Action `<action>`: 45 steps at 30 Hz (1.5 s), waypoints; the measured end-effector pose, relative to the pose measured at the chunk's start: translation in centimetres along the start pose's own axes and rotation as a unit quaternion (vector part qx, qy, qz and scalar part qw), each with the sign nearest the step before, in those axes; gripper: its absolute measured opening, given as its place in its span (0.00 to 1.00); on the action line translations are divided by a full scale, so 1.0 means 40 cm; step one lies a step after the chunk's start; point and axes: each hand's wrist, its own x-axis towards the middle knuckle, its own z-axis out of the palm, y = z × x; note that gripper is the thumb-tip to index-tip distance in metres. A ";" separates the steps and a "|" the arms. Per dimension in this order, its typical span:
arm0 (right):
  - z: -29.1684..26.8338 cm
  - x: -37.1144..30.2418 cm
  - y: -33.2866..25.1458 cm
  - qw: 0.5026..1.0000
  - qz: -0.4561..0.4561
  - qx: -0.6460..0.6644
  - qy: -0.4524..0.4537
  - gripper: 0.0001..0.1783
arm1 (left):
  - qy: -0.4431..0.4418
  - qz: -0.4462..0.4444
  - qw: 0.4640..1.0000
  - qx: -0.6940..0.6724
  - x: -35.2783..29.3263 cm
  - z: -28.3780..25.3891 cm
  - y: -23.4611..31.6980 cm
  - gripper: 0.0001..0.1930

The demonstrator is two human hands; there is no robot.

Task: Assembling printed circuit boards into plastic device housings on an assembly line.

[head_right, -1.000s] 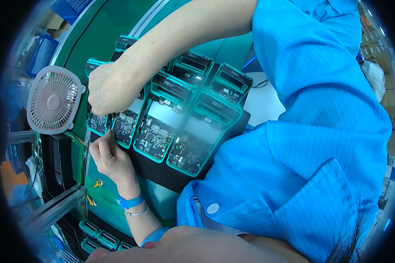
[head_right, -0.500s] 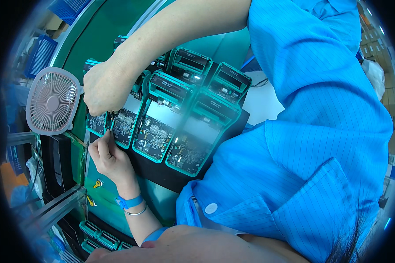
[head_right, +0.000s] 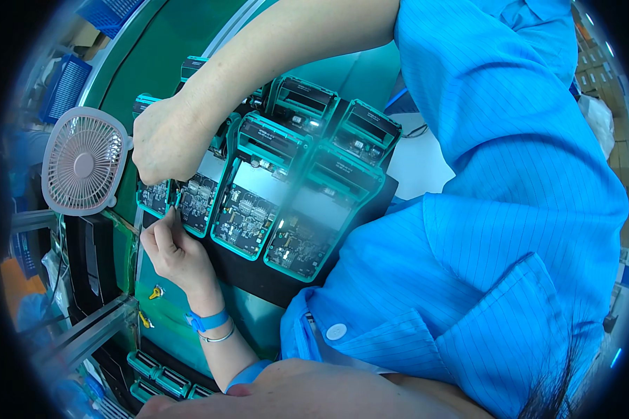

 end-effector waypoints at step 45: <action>-0.023 -0.043 -0.007 0.997 0.042 0.009 0.070 0.12 | -0.046 0.082 0.996 -0.007 -0.004 -0.009 -0.051 0.13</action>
